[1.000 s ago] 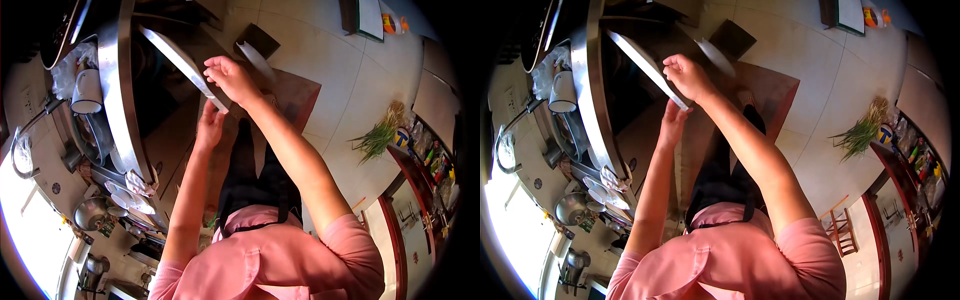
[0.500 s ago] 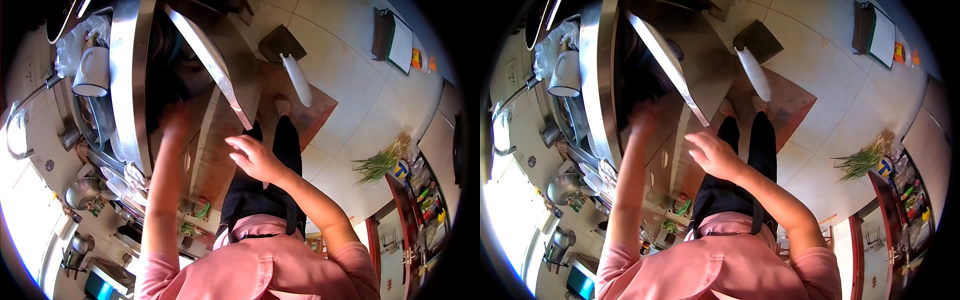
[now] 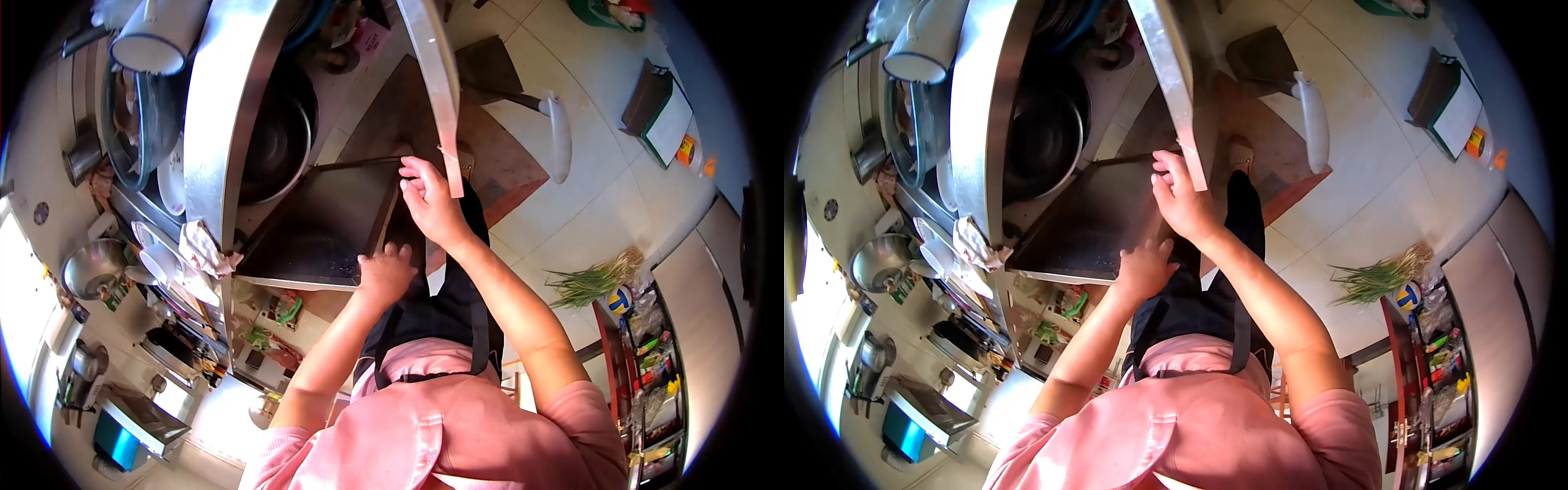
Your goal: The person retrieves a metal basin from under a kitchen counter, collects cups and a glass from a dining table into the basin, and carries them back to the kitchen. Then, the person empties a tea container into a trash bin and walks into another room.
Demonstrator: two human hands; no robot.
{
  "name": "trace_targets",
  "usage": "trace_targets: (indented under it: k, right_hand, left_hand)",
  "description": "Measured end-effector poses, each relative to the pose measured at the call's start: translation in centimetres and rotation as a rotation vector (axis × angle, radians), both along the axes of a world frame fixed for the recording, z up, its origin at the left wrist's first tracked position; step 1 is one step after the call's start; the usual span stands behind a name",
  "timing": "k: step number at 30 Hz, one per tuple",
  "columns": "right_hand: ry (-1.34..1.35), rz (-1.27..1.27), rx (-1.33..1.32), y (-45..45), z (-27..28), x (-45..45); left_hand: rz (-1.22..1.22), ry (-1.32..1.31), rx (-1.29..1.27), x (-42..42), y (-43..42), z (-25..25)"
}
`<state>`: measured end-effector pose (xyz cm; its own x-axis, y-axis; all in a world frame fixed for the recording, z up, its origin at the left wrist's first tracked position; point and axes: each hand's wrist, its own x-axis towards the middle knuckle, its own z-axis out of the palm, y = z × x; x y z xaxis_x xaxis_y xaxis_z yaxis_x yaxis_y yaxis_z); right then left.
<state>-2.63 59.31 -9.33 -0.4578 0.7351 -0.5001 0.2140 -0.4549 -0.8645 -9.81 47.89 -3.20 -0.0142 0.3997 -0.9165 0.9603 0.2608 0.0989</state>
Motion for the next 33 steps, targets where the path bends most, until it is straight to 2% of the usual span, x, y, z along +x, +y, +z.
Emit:
trace_targets:
  k: [2, 6, 7, 9, 10, 13, 15, 16, 18, 19, 21, 23, 25, 26, 28, 31, 33]
  right_hand:
    - [0.01, 0.002, 0.035, -0.4, -1.1, -1.0]
    - [-0.111, 0.21, -0.178, -2.9, -5.9, -4.4]
    - [-0.105, 0.209, -0.174, -4.2, -8.0, -5.8]
    - [-0.194, 0.384, -0.179, -6.4, -11.5, -9.3]
    - [-0.236, 0.46, -0.086, -6.8, -12.1, -11.3]
    - [-0.242, 0.408, -0.045, -8.4, -15.2, -18.1]
    - [-0.315, 0.4, -0.533, -9.2, -18.1, -22.5]
    - [-0.317, 0.402, -0.53, -10.3, -20.1, -24.1]
    - [-0.087, 0.295, -0.818, -12.1, -23.2, -26.6]
    - [0.021, 0.066, -0.931, -12.2, -22.2, -27.3]
    - [0.019, 0.041, -0.899, -12.4, -21.7, -28.2]
    - [0.002, 0.012, -0.868, -14.2, -23.5, -28.5]
    - [-0.041, 0.405, -0.264, -16.5, -29.4, -29.2]
    - [-0.048, 0.404, -0.251, -16.6, -29.8, -29.0]
    - [-0.161, 0.13, -0.396, -16.1, -29.0, -28.0]
    - [-0.103, -0.085, -0.671, -7.3, -13.2, -20.8]
    - [-0.157, -0.025, -0.71, -6.6, -15.1, -17.3]
  left_hand:
    - [-0.039, 0.017, 0.21, -0.7, -0.4, 1.0]
    - [0.053, 0.004, 0.353, -2.2, -1.0, 2.3]
    - [0.079, -0.018, 0.364, -2.3, -1.1, 2.3]
    - [0.081, -0.027, 0.423, -2.2, -1.2, 2.5]
    - [0.044, -0.029, 0.437, -2.0, -1.1, 2.6]
    - [0.1, -0.045, 0.542, -1.9, -1.9, 2.1]
    - [0.133, -0.065, 0.602, -2.0, -2.6, 1.3]
    - [0.185, -0.095, 0.61, -2.1, -3.0, 1.3]
    - [0.241, -0.115, 0.679, -2.2, -3.7, 0.9]
    - [0.272, -0.148, 0.7, -2.4, -3.9, 0.8]
    - [0.272, -0.19, 0.752, -2.3, -4.8, 0.4]
    - [0.287, -0.19, 0.714, -1.9, -5.3, 0.7]
    - [0.29, -0.175, 0.718, -1.7, -4.9, 0.5]
    - [0.264, -0.156, 0.723, -1.7, -4.6, 0.5]
    - [0.174, -0.111, 0.73, -1.6, -4.5, 0.5]
    - [0.181, -0.123, 0.711, -1.2, -4.5, 0.9]
    - [0.169, -0.119, 0.755, -1.0, -4.5, 1.2]
